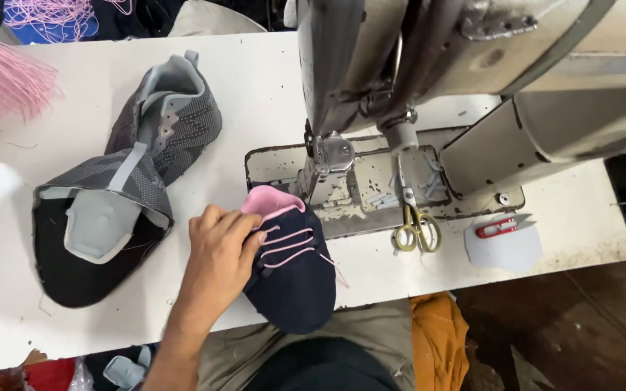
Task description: Trimming shoe material with scissors and stitching a shoe upper using an industrial sewing machine.
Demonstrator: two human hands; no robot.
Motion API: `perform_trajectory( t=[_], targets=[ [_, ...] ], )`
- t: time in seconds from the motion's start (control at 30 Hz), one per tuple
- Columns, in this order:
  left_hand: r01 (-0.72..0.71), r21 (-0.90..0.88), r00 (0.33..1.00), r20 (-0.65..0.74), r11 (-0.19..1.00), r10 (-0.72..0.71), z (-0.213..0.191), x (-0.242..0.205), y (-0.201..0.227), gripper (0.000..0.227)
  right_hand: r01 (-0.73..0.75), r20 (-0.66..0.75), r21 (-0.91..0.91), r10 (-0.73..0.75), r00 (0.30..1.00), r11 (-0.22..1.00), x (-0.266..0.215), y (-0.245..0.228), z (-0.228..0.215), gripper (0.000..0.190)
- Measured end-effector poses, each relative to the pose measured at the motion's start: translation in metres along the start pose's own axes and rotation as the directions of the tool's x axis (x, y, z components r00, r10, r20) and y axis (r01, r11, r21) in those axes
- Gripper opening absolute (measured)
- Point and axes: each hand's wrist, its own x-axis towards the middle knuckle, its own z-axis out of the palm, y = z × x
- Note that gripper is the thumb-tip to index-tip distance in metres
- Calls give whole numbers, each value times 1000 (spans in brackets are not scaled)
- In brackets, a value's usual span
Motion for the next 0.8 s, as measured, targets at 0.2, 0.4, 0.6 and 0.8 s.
perform_trajectory(
  t=[0.2,0.4,0.6,0.8],
  targets=[
    [45,88,988,-149,995,-32,-1,0,8,20,-17,14,43,17,1000,999,-110,-44,126,31],
    [63,87,982,-181,994,-46,-11,-10,4,22,317,400,-782,42,916,537,-218,-82,291,23],
    [37,27,976,-214,999,-30,-3,-9,1,23,236,351,-871,209,913,432,-208,-74,292,45],
    [39,-59,974,-220,997,-51,-5,-4,-13,22,380,474,-841,187,860,386,-215,-95,299,48]
  ],
)
